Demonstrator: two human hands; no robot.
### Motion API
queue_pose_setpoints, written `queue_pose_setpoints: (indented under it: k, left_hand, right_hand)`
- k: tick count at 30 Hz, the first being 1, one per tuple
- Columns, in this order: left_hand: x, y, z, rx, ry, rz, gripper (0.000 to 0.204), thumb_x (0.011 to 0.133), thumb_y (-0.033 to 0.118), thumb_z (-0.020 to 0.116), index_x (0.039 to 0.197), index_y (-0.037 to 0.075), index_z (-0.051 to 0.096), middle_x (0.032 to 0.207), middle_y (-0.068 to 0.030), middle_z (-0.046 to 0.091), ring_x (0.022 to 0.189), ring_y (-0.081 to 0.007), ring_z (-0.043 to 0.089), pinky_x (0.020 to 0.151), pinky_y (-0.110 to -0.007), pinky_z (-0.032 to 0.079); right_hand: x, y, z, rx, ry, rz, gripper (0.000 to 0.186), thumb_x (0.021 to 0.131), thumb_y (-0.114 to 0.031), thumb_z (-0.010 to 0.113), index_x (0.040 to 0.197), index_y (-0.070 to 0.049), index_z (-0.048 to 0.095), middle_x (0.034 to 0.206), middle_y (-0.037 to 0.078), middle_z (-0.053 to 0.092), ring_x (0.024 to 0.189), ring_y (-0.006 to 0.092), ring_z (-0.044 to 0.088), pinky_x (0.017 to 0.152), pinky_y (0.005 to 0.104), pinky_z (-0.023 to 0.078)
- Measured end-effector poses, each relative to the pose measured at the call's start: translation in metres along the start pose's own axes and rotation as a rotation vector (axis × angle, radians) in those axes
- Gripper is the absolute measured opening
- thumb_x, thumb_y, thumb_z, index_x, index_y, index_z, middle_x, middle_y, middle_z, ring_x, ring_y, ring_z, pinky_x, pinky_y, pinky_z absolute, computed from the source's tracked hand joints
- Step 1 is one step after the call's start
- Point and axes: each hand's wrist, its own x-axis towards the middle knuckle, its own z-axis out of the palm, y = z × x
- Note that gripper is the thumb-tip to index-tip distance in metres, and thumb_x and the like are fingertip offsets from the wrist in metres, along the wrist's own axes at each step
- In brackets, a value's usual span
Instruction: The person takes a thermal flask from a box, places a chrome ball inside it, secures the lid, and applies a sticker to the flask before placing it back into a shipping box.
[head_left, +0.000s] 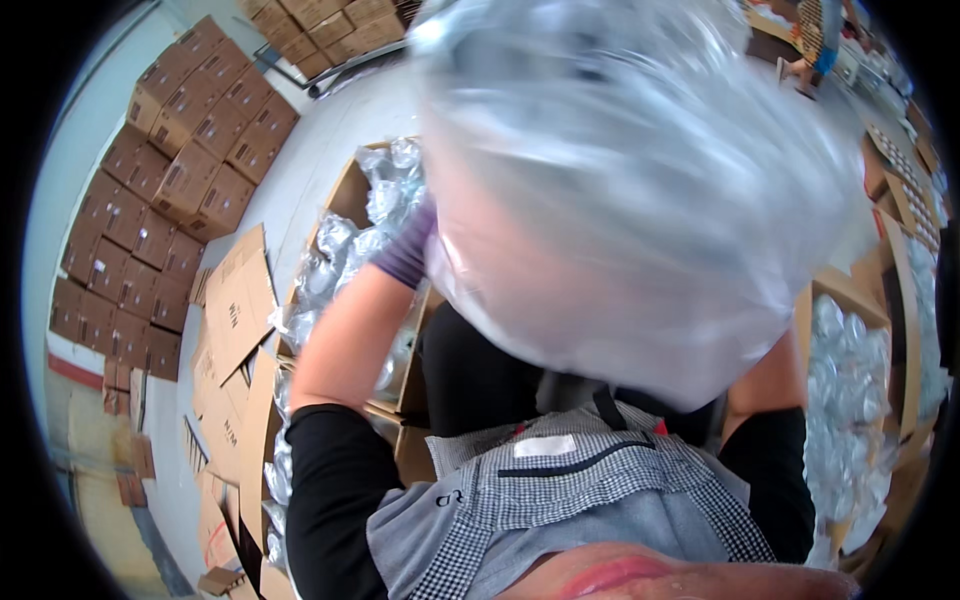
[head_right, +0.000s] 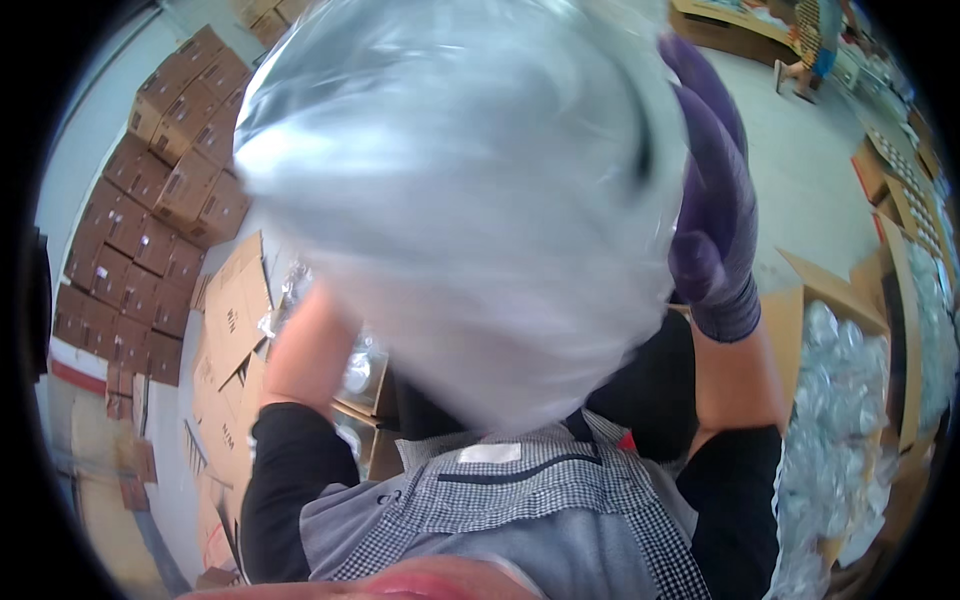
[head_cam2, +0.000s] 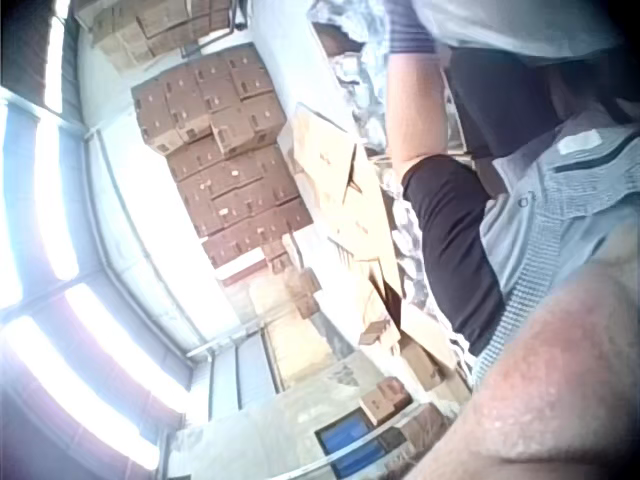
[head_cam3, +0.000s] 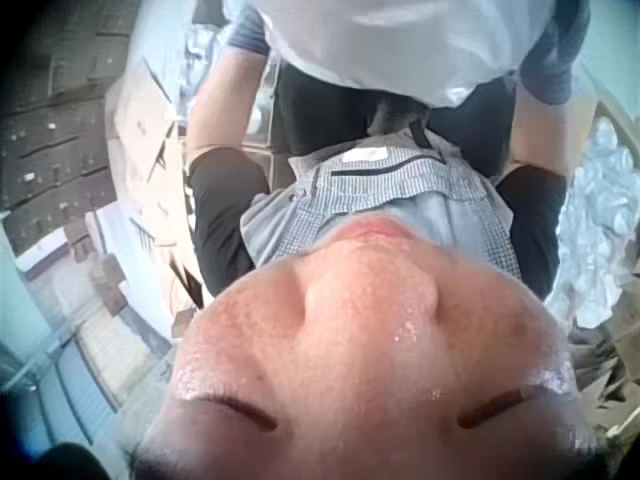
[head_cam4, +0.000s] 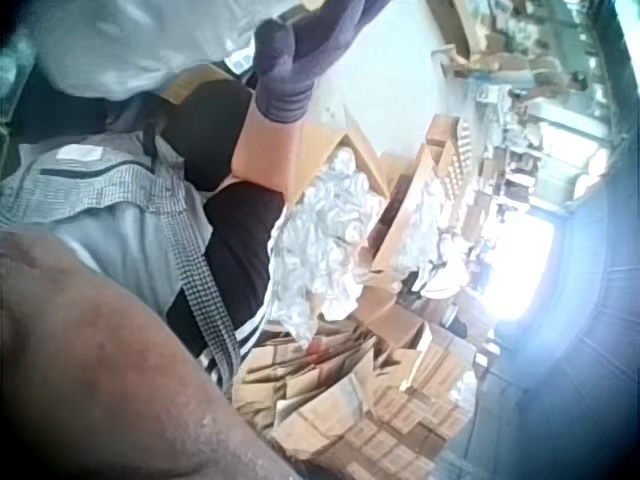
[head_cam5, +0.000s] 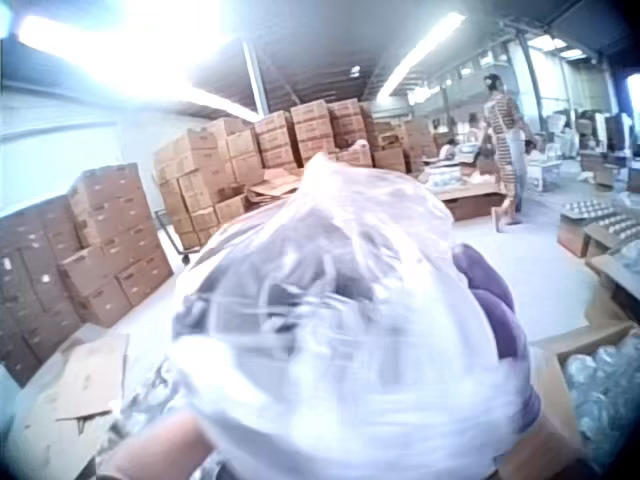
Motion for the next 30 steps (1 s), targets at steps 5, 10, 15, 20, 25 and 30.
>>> queue_pose_setpoints:
  k: [5,10,15,20,25,30]
  left_hand:
    - [-0.104,-0.048,0.114,-0.166,-0.186,-0.057,0.038,0.1,0.012,0.057,0.135,-0.001,0.056,0.127,-0.0131,0.064,0.114,-0.0205,0.06,0.101,-0.033,0.049]
    - [-0.109,-0.073,0.061,0.271,-0.518,0.016,0.047,0.1,0.017,0.057,0.142,-0.003,0.05,0.135,-0.0161,0.061,0.125,-0.0216,0.057,0.109,-0.035,0.044]
    - [-0.089,0.025,0.075,-0.251,-0.345,0.133,0.058,0.104,0.03,0.054,0.148,-0.005,0.044,0.146,-0.0203,0.054,0.133,-0.0281,0.054,0.116,-0.041,0.041]
    - [-0.129,-0.03,0.091,-0.244,-0.192,0.346,0.074,0.105,0.046,0.051,0.156,-0.003,0.032,0.158,-0.0178,0.04,0.144,-0.0299,0.042,0.12,-0.043,0.034]
    - [-0.176,-0.105,0.006,-0.149,-0.578,-0.428,0.084,0.096,0.047,0.064,0.157,-0.002,0.035,0.162,-0.015,0.037,0.15,-0.0273,0.032,0.125,-0.041,0.021]
    - [-0.088,0.011,0.03,-0.155,-0.297,0.2,0.05,0.099,0.033,0.057,0.133,-0.004,0.06,0.128,-0.0175,0.065,0.125,-0.03,0.059,0.116,-0.039,0.036]
  right_hand:
    - [0.013,-0.088,0.016,0.14,-0.217,-0.038,0.077,0.078,-0.057,0.082,0.131,-0.003,0.067,0.156,0.025,0.042,0.147,0.038,0.038,0.119,0.0486,0.032]
    - [-0.02,-0.082,0.009,0.181,-0.54,0.112,0.048,0.099,-0.046,0.056,0.106,-0.003,0.075,0.114,0.014,0.073,0.124,0.0375,0.06,0.114,0.0503,0.039]
    - [-0.04,-0.051,0.026,0.204,-0.304,0.193,0.042,0.105,-0.039,0.055,0.105,-0.001,0.071,0.114,0.017,0.067,0.11,0.03,0.062,0.103,0.041,0.046]
    - [-0.064,-0.044,0.052,0.217,-0.014,0.351,0.063,0.105,-0.047,0.054,0.145,0.0,0.047,0.141,0.017,0.055,0.134,0.0274,0.05,0.114,0.0389,0.038]
    - [-0.186,-0.046,0.051,0.784,-0.011,1.002,0.072,0.108,-0.051,0.045,0.156,0.0,0.035,0.154,0.014,0.046,0.142,0.0226,0.043,0.12,0.0373,0.032]
    - [-0.21,-0.062,0.06,0.945,0.1,1.544,0.067,0.102,-0.058,0.054,0.143,-0.004,0.053,0.138,0.012,0.061,0.127,0.0229,0.057,0.112,0.0388,0.044]
